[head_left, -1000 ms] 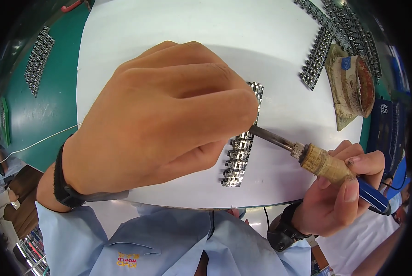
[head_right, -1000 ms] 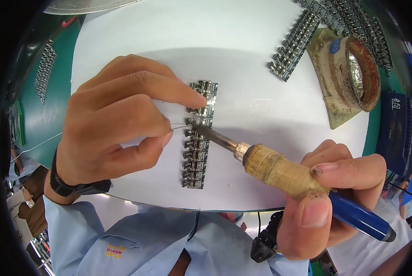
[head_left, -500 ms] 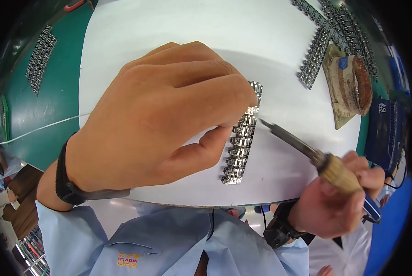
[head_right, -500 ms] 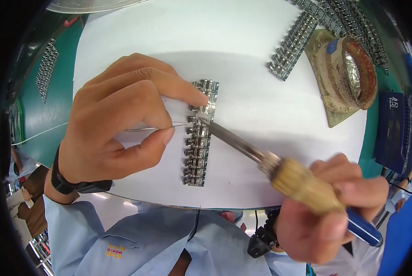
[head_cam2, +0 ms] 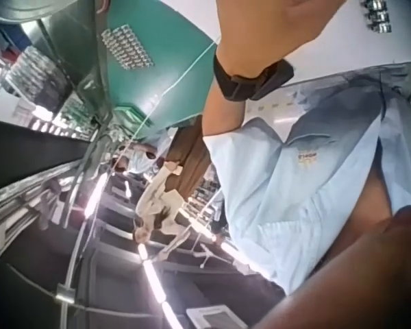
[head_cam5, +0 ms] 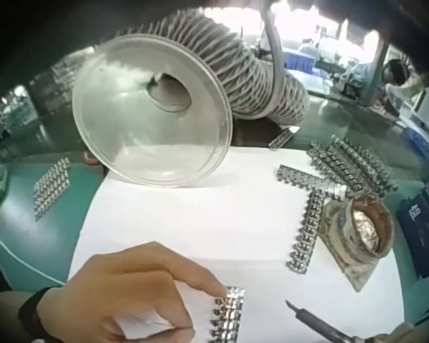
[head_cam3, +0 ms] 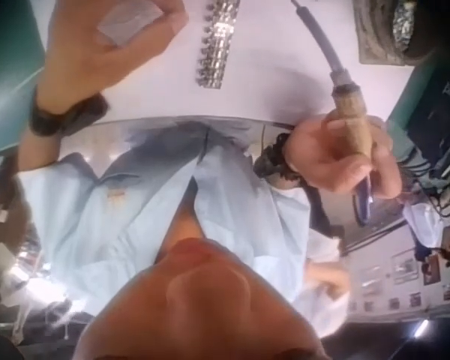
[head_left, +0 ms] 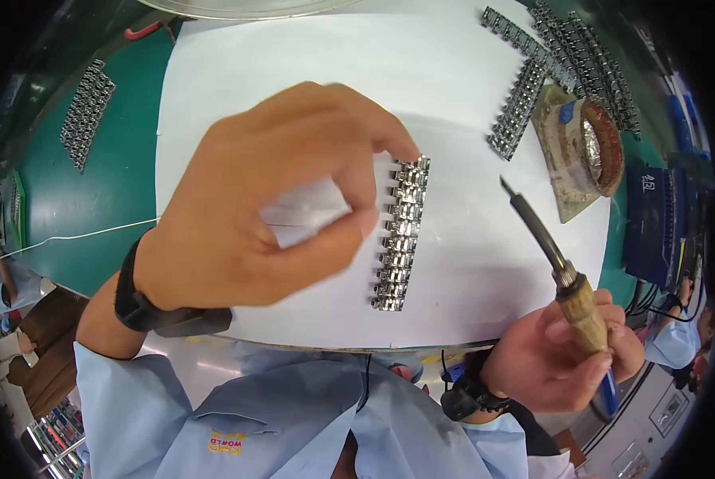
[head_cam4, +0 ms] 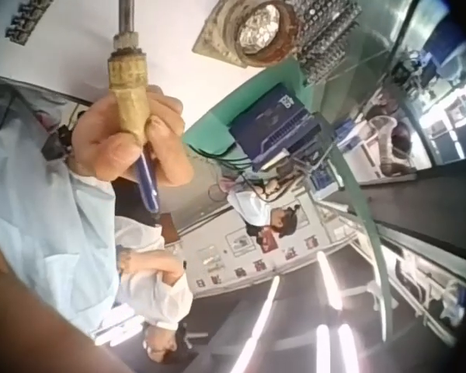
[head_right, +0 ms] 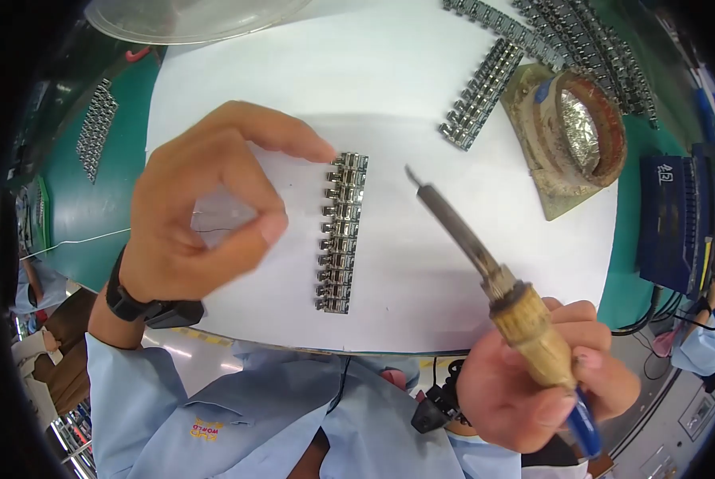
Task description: Soldering electronic components onto a metal strip at a workbench.
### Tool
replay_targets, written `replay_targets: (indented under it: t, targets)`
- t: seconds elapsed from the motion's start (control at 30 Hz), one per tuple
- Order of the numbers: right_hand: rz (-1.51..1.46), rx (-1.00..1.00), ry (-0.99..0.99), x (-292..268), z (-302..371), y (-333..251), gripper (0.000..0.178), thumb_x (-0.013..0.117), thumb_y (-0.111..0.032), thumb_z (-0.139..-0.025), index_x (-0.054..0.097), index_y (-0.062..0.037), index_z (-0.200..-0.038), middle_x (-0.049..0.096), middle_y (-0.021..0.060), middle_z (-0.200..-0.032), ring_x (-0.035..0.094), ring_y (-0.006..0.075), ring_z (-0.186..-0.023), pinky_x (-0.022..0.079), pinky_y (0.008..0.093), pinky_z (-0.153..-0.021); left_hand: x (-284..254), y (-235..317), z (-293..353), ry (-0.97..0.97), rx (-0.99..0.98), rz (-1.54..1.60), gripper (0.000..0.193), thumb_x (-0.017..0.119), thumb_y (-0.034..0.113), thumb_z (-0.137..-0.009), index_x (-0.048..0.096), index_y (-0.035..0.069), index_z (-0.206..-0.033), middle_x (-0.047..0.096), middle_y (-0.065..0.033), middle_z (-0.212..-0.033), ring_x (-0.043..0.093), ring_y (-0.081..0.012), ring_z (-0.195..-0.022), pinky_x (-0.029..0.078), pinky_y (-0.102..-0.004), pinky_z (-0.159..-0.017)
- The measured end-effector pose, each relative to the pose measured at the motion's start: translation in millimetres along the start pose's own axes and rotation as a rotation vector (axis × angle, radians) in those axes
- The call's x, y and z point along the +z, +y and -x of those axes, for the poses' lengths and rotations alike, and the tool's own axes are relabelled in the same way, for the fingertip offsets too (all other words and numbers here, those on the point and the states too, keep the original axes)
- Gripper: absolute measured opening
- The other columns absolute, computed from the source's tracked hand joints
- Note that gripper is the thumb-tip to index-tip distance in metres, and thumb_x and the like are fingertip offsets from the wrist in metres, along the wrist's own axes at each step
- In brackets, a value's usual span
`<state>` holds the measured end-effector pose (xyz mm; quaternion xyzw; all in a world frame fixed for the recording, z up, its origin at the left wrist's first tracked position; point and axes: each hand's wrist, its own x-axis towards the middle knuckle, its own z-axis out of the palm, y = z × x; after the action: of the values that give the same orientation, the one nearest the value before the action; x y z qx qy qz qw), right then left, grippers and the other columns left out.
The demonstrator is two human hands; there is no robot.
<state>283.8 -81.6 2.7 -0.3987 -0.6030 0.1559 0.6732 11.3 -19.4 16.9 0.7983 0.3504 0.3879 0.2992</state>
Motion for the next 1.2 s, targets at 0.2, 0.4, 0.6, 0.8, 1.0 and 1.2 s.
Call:
replay_targets:
  t: [0.2,0.4,0.6,0.8,1.0,1.2]
  targets:
    - [0.304,-0.122,0.042,26.8,-6.4,2.0,0.038,0.045,-0.035,-0.107,0.047,-0.0017,-0.126,0.061,0.0149,-0.074,0.049,0.0142,-0.055,0.037,0.0214,-0.048,-27.7,15.4,-2.6,0.102,-0.714,0.438,0.023,0.069,-0.003,-0.078,0.050,0.010,-0.074,0.059,-0.0035,-0.075,0.054,-0.0078,-0.068,0.036,-0.0229,-0.060]
    - [0.173,-0.070,-0.074,19.1,12.2,-5.4,0.040,0.046,-0.036,-0.110,0.046,-0.0029,-0.131,0.072,0.0221,-0.080,0.053,0.0135,-0.049,0.039,0.0212,-0.046,-34.1,41.9,30.7,-0.430,-0.562,-0.023,0.028,0.074,0.009,-0.084,0.047,0.007,-0.090,0.046,-0.0044,-0.069,0.056,-0.0100,-0.067,0.044,-0.0296,-0.059]
    - [0.105,0.021,-0.094,10.4,11.0,-13.8,0.027,0.052,-0.025,-0.108,0.048,-0.0040,-0.124,0.073,0.0219,-0.083,0.059,0.0138,-0.056,0.044,0.0221,-0.051,20.3,78.2,51.5,-0.322,-0.422,-0.306,0.039,0.081,0.023,-0.083,0.049,0.007,-0.098,0.055,-0.0076,-0.078,0.062,-0.0219,-0.070,0.047,-0.0357,-0.056]
    - [0.041,0.027,-0.166,13.1,13.8,-13.4,0.024,0.064,-0.001,-0.097,0.051,-0.0005,-0.117,0.072,0.0238,-0.091,0.069,0.0221,-0.068,0.057,0.0304,-0.064,68.5,87.0,57.9,0.122,-0.519,-0.464,0.048,0.089,0.027,-0.073,0.053,0.009,-0.099,0.053,-0.0090,-0.081,0.054,-0.0249,-0.063,0.044,-0.0372,-0.054]
    - [0.216,0.171,-0.059,18.1,34.9,-18.2,0.020,0.057,-0.014,-0.103,0.052,0.0000,-0.115,0.073,0.0199,-0.092,0.066,0.0215,-0.074,0.053,0.0294,-0.066,75.0,93.4,65.4,0.146,-0.574,-0.593,0.036,0.075,0.026,-0.084,0.053,0.005,-0.102,0.056,-0.0134,-0.095,0.064,-0.0337,-0.078,0.050,-0.0439,-0.058]
    - [0.224,0.120,-0.099,21.7,30.3,-24.9,0.021,0.054,-0.018,-0.105,0.059,-0.0016,-0.116,0.069,0.0118,-0.094,0.060,0.0184,-0.077,0.049,0.0286,-0.068,43.4,74.6,90.2,0.186,-0.533,-0.528,0.030,0.070,0.019,-0.085,0.050,0.001,-0.098,0.054,-0.0139,-0.094,0.064,-0.0344,-0.078,0.053,-0.0442,-0.061]
